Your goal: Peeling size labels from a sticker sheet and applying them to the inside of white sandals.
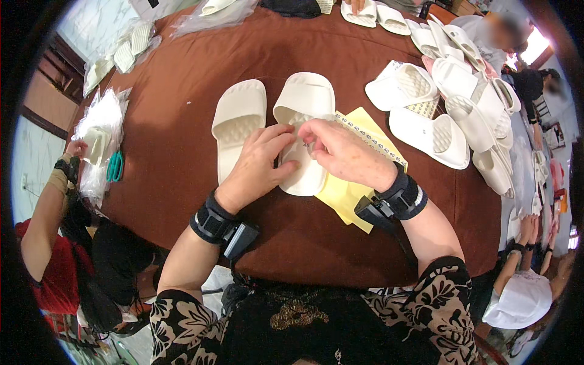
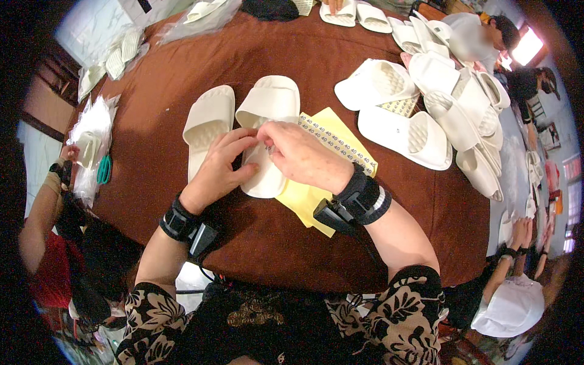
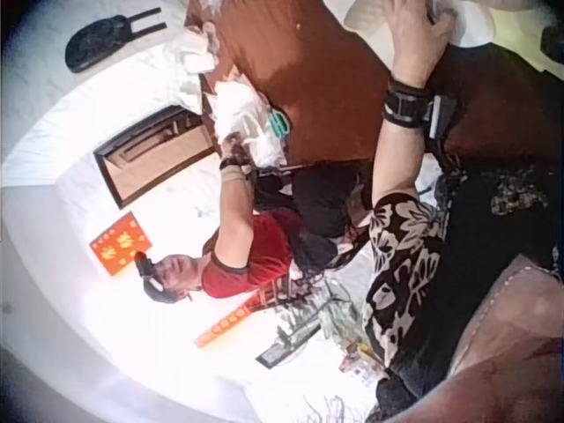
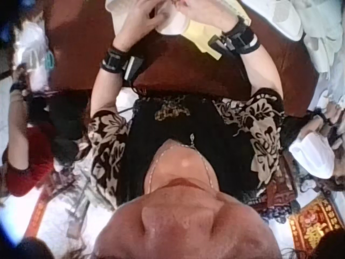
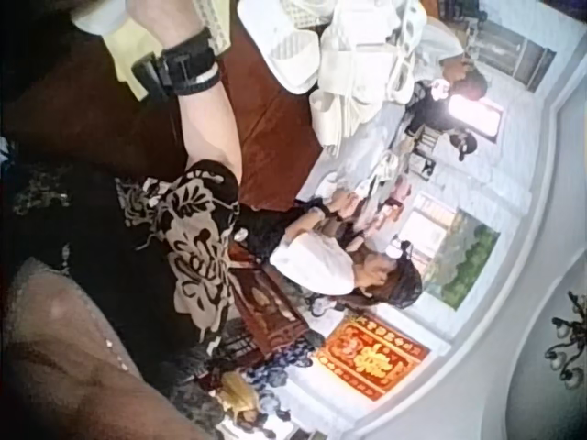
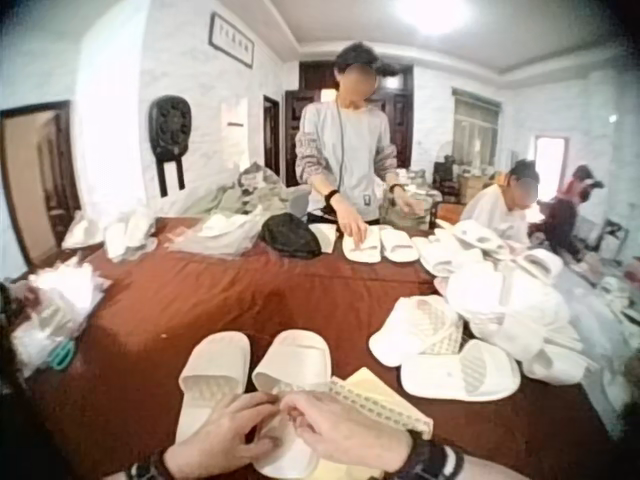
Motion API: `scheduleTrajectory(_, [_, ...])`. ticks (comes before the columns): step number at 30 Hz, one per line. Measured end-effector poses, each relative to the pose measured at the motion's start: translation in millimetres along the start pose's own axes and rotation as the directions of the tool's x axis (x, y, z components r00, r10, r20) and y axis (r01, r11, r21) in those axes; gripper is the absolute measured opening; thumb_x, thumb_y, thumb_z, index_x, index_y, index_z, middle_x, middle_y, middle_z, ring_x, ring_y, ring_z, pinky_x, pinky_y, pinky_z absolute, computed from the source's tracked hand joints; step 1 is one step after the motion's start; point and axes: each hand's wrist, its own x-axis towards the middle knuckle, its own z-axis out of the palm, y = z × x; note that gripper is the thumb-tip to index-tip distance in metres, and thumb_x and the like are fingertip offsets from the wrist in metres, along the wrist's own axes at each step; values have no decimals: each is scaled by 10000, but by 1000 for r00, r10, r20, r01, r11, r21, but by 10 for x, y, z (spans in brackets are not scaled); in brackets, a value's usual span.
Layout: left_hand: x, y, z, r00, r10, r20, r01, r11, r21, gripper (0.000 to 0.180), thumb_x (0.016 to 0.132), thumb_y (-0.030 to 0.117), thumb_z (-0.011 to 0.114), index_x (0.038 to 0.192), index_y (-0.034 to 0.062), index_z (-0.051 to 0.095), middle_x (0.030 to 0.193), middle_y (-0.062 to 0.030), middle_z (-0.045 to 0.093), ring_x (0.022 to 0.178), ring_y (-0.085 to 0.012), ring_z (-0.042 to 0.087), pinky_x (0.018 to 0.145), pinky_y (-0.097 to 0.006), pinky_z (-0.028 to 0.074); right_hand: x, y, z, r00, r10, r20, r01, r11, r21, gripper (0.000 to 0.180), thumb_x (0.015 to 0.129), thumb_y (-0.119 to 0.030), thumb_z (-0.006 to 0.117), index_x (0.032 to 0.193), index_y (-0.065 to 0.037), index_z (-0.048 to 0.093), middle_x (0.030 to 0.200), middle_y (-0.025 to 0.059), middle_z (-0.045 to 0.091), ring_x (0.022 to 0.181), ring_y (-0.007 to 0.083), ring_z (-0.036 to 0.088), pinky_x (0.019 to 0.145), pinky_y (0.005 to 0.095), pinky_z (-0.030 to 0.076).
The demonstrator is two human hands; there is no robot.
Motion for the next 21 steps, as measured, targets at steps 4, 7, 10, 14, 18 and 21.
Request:
scheduleTrajectory(4, [13, 14, -7, 1000, 2, 3, -2, 1000, 13, 438, 764, 143, 698, 1171, 24, 590, 1290, -137, 530, 1207, -322, 472, 1037, -407, 360, -1, 7, 12, 1000, 8, 6, -8, 1000, -5, 279, 827, 18, 488, 1105, -14, 491, 1026, 141, 570, 875, 247, 592, 822, 358, 486])
scheduleTrajectory(7, [21, 24, -15, 1000, -9, 24, 9, 1000, 0, 437, 764, 150, 696, 1169, 29, 588, 1291, -138, 528, 1206, -325, 471, 1036, -406, 359, -5, 14, 23, 999, -33, -14, 33, 999, -30, 265, 831, 36, 467, 1091, -14, 487, 1016, 144, 564, 903, 264, 589, 835, 369, 486])
scheduleTrajectory(10, [15, 17, -10, 1000, 8, 7, -8, 1000, 2, 435, 765, 156, 693, 1166, 27, 587, 1287, -140, 528, 1201, -328, 475, 1034, -407, 360, 6, 15, 41, 998, -49, -37, 47, 998, -47, 253, 833, 49, 455, 1077, -12, 481, 1010, 150, 561, 922, 282, 586, 844, 376, 484])
scheduleTrajectory(14, [13, 3, -11, 1000, 14, 2, -14, 1000, 17, 431, 763, 154, 692, 1161, 26, 589, 1287, -143, 528, 1193, -331, 480, 1032, -409, 362, 21, 10, 57, 996, -73, -42, 70, 995, -75, 251, 833, 57, 443, 1073, -11, 477, 1008, 157, 559, 938, 295, 583, 856, 377, 479])
scheduleTrajectory(18, [26, 15, 5, 1000, 9, 9, -10, 1000, 14, 428, 761, 148, 694, 1158, 23, 591, 1286, -144, 528, 1187, -332, 483, 1026, -410, 369, 8, 49, 63, 997, -65, -47, 62, 996, -60, 265, 824, 65, 430, 1075, -10, 476, 1003, 156, 555, 943, 294, 579, 856, 375, 478])
scheduleTrajectory(21, [20, 28, -18, 1000, 9, 11, -9, 1000, 11, 432, 760, 146, 697, 1160, 25, 591, 1284, -145, 528, 1182, -333, 484, 1024, -408, 372, 10, 32, 67, 999, -28, -26, 27, 999, -32, 274, 815, 66, 428, 1073, -9, 477, 996, 149, 553, 933, 283, 578, 847, 368, 478])
